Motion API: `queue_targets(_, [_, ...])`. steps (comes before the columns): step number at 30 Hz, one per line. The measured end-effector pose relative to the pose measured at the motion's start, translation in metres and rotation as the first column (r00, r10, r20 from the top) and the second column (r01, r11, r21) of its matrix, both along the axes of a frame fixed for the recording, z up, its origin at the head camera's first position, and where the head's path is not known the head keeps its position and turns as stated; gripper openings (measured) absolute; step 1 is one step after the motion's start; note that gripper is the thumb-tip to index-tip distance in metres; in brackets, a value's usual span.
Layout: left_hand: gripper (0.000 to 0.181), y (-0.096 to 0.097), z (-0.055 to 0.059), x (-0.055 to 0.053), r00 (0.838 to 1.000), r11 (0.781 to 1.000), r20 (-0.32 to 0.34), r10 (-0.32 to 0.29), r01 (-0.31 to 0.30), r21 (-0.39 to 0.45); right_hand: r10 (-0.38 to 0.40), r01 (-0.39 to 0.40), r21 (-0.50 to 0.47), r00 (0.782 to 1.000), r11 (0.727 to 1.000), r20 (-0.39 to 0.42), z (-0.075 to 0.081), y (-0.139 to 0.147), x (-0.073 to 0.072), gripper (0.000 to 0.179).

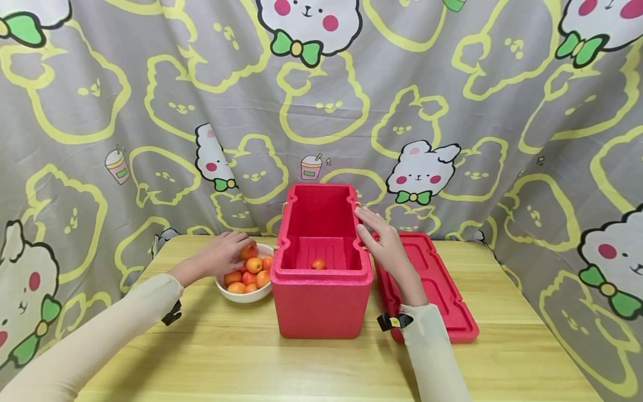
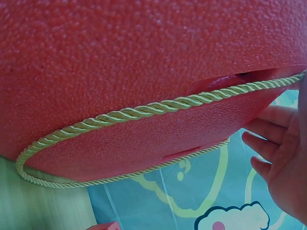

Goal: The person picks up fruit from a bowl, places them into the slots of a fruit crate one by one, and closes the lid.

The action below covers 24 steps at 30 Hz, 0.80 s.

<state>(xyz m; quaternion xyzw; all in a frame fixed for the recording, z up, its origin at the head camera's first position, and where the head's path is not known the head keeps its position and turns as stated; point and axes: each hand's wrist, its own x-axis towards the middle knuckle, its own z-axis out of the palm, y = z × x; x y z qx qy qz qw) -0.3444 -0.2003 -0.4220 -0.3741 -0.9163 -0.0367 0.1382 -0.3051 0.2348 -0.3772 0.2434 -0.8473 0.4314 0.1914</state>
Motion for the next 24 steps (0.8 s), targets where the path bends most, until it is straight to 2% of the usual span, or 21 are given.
queue_targets(4, [0.044,0.0004,-0.0003,-0.0003,1.000,1.000,0.005,0.001,-0.001,0.005,-0.001,0.001,0.001,1.000,1.000,0.000,0.0001,0.0001,-0.0003,0.051])
queue_targets(11, [0.045,0.0004,-0.0019,0.0000,0.999,1.000,-0.036,-0.015,0.015,0.008,0.000,0.000,0.012,1.000,1.000,-0.008,0.0000,0.0001,0.0011,0.052])
queue_targets(24, [0.043,0.0013,-0.0011,0.0007,1.000,1.000,-0.008,-0.003,0.003,0.005,-0.004,0.005,0.035,1.000,0.999,-0.025,-0.0007,0.0012,0.0000,0.052])
